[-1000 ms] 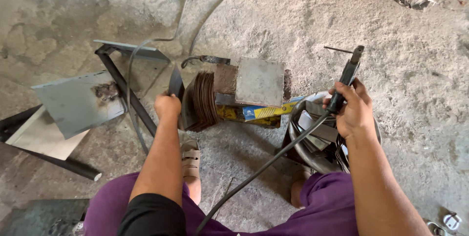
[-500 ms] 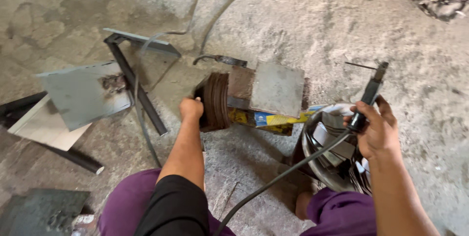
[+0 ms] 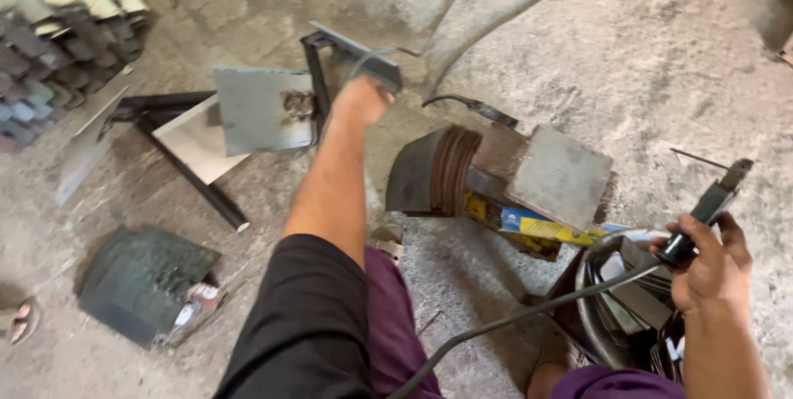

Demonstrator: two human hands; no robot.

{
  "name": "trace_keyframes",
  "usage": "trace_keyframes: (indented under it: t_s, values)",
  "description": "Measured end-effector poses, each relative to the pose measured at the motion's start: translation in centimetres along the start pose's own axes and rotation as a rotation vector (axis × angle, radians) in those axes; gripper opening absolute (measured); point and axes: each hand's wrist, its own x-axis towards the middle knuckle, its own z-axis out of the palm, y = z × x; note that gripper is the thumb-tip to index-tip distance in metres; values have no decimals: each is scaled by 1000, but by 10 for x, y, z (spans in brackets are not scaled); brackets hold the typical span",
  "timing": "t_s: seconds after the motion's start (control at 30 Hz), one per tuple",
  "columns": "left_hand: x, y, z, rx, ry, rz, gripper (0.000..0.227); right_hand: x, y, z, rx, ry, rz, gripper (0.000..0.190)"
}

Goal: The person welds small metal pieces onto a flat metal plate using a handheld welding torch. They repeatedly pick up pieces from a bucket, position them on the plate, and weld them in place. The person also welds a cylindrical metal tube to the plate.

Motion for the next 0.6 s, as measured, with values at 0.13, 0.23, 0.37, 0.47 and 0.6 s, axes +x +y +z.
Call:
trace_keyframes:
  t_s: [0.13,0.23,0.37,0.47,0.6]
  values:
    - [-39,-80,-57,-127,230,-103,36,3,17,2,-41,7,-33,63]
    - [-83,-174,-54,-217,263,-280,32,0,31,-1,-43,-24,-44,64]
    - [-145,-292,-22,-366,441,-541,34,-3,52,-5,-109,24,-16,61]
    - [-162,-345,-1,-359,477,-684,45,-2,58,-9,-195,6,17,40]
    - [-150,-365,9,-320,458,-641,59,-9,64,-12,-186,42,25,34]
